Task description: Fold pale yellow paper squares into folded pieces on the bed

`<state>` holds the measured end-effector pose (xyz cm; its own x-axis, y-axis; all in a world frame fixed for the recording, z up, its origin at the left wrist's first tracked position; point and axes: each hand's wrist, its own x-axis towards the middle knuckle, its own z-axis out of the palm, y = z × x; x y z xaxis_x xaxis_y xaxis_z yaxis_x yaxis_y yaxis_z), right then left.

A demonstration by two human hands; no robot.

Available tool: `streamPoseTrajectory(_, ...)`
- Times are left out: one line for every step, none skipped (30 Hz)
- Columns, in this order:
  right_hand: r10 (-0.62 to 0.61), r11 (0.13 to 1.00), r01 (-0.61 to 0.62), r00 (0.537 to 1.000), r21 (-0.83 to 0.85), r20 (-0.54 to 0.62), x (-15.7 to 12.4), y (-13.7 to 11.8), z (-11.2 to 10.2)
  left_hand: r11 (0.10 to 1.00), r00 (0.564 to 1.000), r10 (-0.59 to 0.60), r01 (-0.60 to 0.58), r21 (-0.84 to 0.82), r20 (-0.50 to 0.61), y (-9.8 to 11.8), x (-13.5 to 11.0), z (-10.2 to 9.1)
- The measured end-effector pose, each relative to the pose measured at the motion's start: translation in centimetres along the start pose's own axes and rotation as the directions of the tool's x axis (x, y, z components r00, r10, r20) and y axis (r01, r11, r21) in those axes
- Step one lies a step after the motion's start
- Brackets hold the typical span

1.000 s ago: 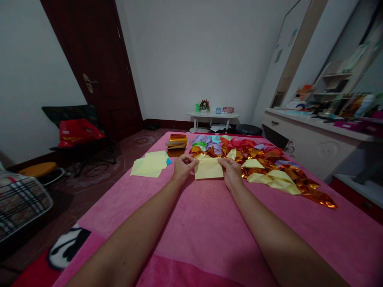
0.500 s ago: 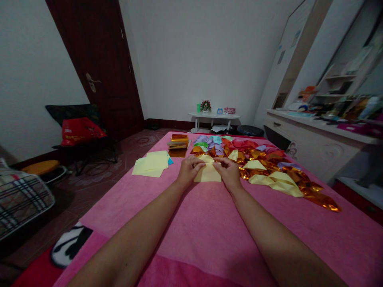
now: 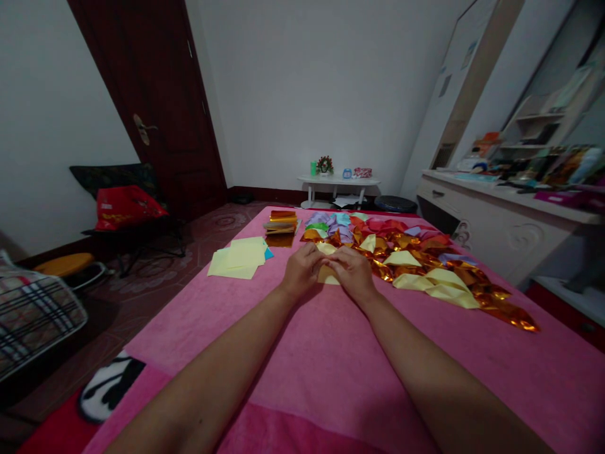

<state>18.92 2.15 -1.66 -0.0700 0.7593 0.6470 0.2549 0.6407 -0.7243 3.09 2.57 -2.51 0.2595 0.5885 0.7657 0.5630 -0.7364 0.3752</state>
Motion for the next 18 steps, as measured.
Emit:
streamPoseTrajectory(-0.007, 1.000, 0.007, 1.000, -0.009, 0.005, 0.0, -0.1, 0.0, 1.000, 1.000, 0.006, -0.006, 0.011, 0.003, 0.1, 0.0, 0.0)
streamPoseTrajectory(-0.013, 1.000, 0.013, 1.000, -0.018, 0.009, -0.1, -0.1, 0.0, 1.000, 1.000, 0.008, -0.008, 0.023, 0.004, 0.1, 0.0, -0.1)
streamPoseTrajectory(-0.020, 0.999, 0.021, 1.000, -0.027, 0.015, -0.1, -0.1, 0.1, 0.999, 1.000, 0.008, -0.008, 0.037, 0.004, 0.2, 0.0, -0.1)
streamPoseTrajectory(-0.028, 0.999, 0.029, 0.999, -0.035, 0.021, -0.1, -0.1, 0.0, 0.999, 1.000, 0.004, -0.004, 0.050, 0.001, 0.2, 0.0, -0.2)
streamPoseTrajectory(-0.035, 0.998, 0.036, 0.999, -0.044, 0.026, 0.0, 0.0, 0.0, 0.998, 1.000, -0.002, 0.002, 0.062, -0.003, 0.2, 0.0, -0.3)
streamPoseTrajectory(-0.040, 0.998, 0.042, 0.999, -0.053, 0.030, 0.0, 0.2, -0.1, 0.997, 1.000, -0.010, 0.011, 0.071, -0.010, 0.2, 0.1, -0.3)
streamPoseTrajectory(-0.044, 0.997, 0.046, 0.999, -0.062, 0.030, 0.1, 0.4, -0.2, 0.997, 1.000, -0.020, 0.021, 0.077, -0.018, 0.1, 0.2, -0.4)
streamPoseTrajectory(-0.046, 0.996, 0.048, 0.999, -0.071, 0.026, 0.2, 0.6, -0.3, 0.996, 0.999, -0.030, 0.033, 0.079, -0.028, 0.0, 0.2, -0.5)
streamPoseTrajectory(-0.046, 0.996, 0.048, 0.999, -0.080, 0.019, 0.3, 0.9, -0.5, 0.996, 0.998, -0.041, 0.043, 0.076, -0.037, -0.1, 0.3, -0.7)
streamPoseTrajectory(-0.045, 0.995, 0.046, 0.999, -0.090, 0.009, 0.4, 1.2, -0.8, 0.996, 0.998, -0.052, 0.055, 0.074, -0.048, -0.3, 0.4, -0.8)
streamPoseTrajectory(-0.043, 0.994, 0.043, 0.999, -0.099, -0.002, 0.5, 1.4, -1.0, 0.995, 0.996, -0.064, 0.068, 0.070, -0.058, -0.4, 0.4, -0.9)
streamPoseTrajectory(-0.041, 0.993, 0.040, 0.999, -0.108, -0.012, 0.6, 1.7, -1.3, 0.995, 0.995, -0.076, 0.081, 0.066, -0.068, -0.6, 0.4, -1.0)
streamPoseTrajectory(-0.039, 0.992, 0.036, 0.999, -0.117, -0.019, 0.7, 1.9, -1.5, 0.994, 0.993, -0.089, 0.094, 0.061, -0.078, -0.8, 0.4, -1.1)
streamPoseTrajectory(-0.037, 0.992, 0.034, 0.999, -0.125, -0.024, 0.8, 2.0, -1.8, 0.993, 0.991, -0.102, 0.107, 0.055, -0.087, -0.9, 0.4, -1.1)
streamPoseTrajectory(-0.037, 0.990, 0.033, 0.999, -0.134, -0.025, 0.8, 2.1, -1.9, 0.992, 0.989, -0.115, 0.120, 0.048, -0.094, -1.0, 0.4, -1.2)
streamPoseTrajectory(-0.037, 0.989, 0.033, 0.999, -0.142, -0.024, 0.9, 2.2, -2.1, 0.991, 0.987, -0.126, 0.130, 0.039, -0.098, -1.2, 0.4, -1.2)
streamPoseTrajectory(-0.038, 0.988, 0.034, 0.999, -0.150, -0.024, 0.9, 2.2, -2.2, 0.990, 0.986, -0.136, 0.139, 0.030, -0.099, -1.3, 0.4, -1.3)
streamPoseTrajectory(-0.038, 0.987, 0.034, 0.999, -0.158, -0.023, 1.0, 2.3, -2.2, 0.989, 0.985, -0.144, 0.146, 0.019, -0.097, -1.4, 0.4, -1.3)
